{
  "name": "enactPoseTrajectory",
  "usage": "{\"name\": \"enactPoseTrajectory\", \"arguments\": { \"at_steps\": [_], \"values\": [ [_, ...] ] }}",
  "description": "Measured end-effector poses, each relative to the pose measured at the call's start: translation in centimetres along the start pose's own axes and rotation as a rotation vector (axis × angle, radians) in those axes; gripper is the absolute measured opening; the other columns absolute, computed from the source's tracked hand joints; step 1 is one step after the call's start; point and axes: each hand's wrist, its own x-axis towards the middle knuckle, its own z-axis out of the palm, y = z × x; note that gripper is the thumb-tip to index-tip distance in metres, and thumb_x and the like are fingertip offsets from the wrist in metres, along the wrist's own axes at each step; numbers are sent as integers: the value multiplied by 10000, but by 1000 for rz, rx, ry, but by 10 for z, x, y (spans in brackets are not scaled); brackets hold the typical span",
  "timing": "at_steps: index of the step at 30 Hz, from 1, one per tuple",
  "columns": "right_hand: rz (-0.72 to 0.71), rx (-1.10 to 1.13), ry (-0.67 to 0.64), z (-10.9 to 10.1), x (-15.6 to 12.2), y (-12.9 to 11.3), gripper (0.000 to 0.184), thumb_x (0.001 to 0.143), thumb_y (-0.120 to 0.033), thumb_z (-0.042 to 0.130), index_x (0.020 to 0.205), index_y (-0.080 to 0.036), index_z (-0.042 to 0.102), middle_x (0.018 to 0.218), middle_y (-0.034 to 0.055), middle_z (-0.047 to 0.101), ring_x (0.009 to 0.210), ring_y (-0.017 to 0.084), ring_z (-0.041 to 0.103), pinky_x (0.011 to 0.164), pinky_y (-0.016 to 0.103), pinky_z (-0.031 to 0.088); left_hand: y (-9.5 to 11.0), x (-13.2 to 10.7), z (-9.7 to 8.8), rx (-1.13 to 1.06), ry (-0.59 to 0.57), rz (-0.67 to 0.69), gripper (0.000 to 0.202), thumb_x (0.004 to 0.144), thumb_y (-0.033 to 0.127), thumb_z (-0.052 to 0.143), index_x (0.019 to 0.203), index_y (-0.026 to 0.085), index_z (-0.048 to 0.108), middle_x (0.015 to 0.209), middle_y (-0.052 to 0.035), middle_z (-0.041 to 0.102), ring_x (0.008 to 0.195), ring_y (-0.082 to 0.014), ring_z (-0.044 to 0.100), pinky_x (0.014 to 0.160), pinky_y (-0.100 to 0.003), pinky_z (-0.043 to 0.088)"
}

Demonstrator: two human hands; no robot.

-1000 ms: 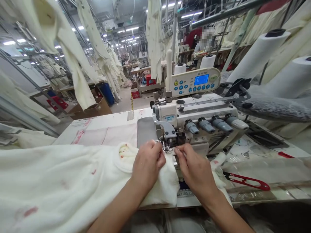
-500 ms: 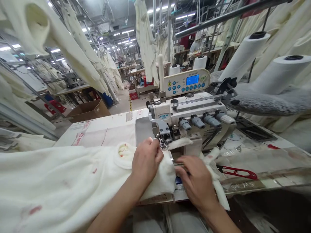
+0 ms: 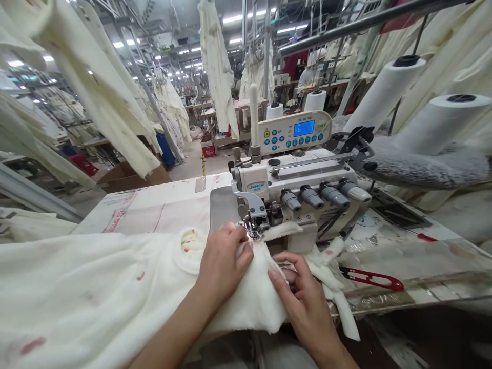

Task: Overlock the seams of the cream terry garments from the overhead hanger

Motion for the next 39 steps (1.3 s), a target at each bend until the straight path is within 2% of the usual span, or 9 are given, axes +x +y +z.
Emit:
{"name": "enactPoseTrajectory", "arguments": {
  "at_steps": [2,5,12,16,20,25,29,33,39],
  "values": [
    [-108,-80,-16,-3,2,-2,317,897,-360,428,1167,-211,504,700,9,628,602,160,582,543,223,443,-1,2,3,-7,-1,-2,106,806,184,467,700,192,466,750,0,523,749,-171,483,693,-311,350],
    [-221,-179,-115,-9,9,-7,314,909,-300,393,1165,-257,571,953,41,662,872,196,610,759,274,455,-3,5,5,-5,21,8,125,806,180,453,682,192,454,738,-3,517,747,-172,487,693,-311,343],
    [79,20,-161,-10,16,-7,420,880,-448,441,1220,-224,542,722,28,650,526,138,501,451,214,360,-7,10,0,-36,0,7,84,792,197,472,708,189,478,727,5,525,731,-161,485,678,-296,349],
    [170,177,-149,-5,20,-7,402,852,-455,491,1163,-205,539,589,-7,557,454,103,416,404,186,272,-12,20,2,-27,22,-3,86,777,179,485,694,187,505,714,10,538,730,-158,505,698,-295,359],
    [206,411,-156,1,22,-12,313,843,-431,516,1064,-222,440,555,-44,524,444,106,435,398,176,295,-14,26,1,25,48,-2,94,782,167,498,701,182,541,743,-9,557,756,-176,524,722,-315,375],
    [192,573,-180,-1,5,-10,423,815,-311,597,1146,-248,342,753,-22,611,648,130,557,571,210,438,-2,-32,7,75,248,278,185,825,212,524,1000,156,532,957,-75,568,914,-208,491,782,-333,379],
    [185,626,-242,-3,-11,-6,451,833,-266,585,1203,-256,327,846,-9,636,753,130,582,711,237,455,-1,-80,26,96,332,449,211,810,199,578,1012,142,550,946,-74,604,902,-199,506,814,-344,356],
    [133,598,-235,-4,-17,-5,442,852,-266,565,1231,-260,337,814,-21,642,730,110,571,685,202,435,0,-79,31,102,391,452,183,825,68,505,979,135,577,827,-58,625,796,-171,517,748,-339,356],
    [147,585,-254,-6,-22,-12,474,833,-287,582,1229,-226,329,706,-25,622,617,113,570,586,203,456,11,-76,26,82,481,482,148,800,69,526,914,121,606,673,-39,564,665,-149,469,647,-311,353]
  ]
}}
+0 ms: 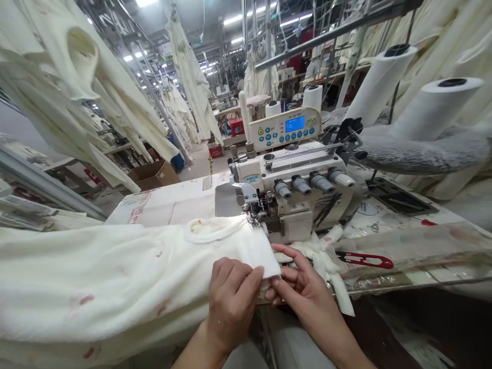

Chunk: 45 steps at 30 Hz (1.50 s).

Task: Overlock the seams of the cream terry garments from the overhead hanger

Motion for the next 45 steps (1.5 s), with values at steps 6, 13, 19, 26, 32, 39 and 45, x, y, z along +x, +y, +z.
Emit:
{"name": "enactPoseTrajectory", "arguments": {
  "at_steps": [6,13,19,26,32,39,45],
  "values": [
    [46,-6,-44,1,-6,-6,499,841,-340,540,1261,-223,298,580,-60,538,420,104,525,398,179,412,-5,-14,2,84,-2,131,268,793,97,568,1054,131,616,792,-70,605,799,-190,516,743,-361,365],
    [-837,-916,132,-27,5,10,347,821,-73,487,1100,-253,590,878,55,526,740,146,533,579,235,470,-3,2,-4,2,-28,184,171,801,78,527,955,99,600,723,-43,605,722,-160,506,677,-322,351],
    [-1010,-1002,170,-28,12,13,252,788,-6,512,956,-169,604,781,39,486,720,150,496,643,284,454,-41,49,2,55,-321,-402,219,858,269,448,1035,167,528,1127,-105,533,1052,-245,436,888,-423,340],
    [-940,-996,188,-24,31,9,231,821,-61,545,984,-210,613,748,37,529,701,166,498,591,292,421,-92,68,27,39,-438,-506,152,837,272,465,955,188,509,1148,-63,532,1090,-229,433,941,-433,301],
    [-905,-1061,245,-18,58,-3,121,865,-130,534,920,-154,638,763,54,538,718,171,505,630,300,426,-118,81,38,23,-432,-539,152,829,315,477,918,194,503,1077,-63,553,1042,-244,456,894,-413,341],
    [-869,-1004,347,-12,44,-1,93,869,-126,516,921,-174,577,873,64,542,832,184,526,727,318,430,-150,99,60,51,-409,-582,152,828,298,465,917,179,494,1083,-95,522,1043,-245,451,874,-366,376],
    [-825,-954,160,-3,24,8,109,882,-131,485,943,-191,553,887,62,581,853,191,541,747,325,430,-172,107,55,122,-400,-693,240,871,316,399,1029,150,473,1091,-152,548,964,-261,540,810,-371,413]
  ]
}}
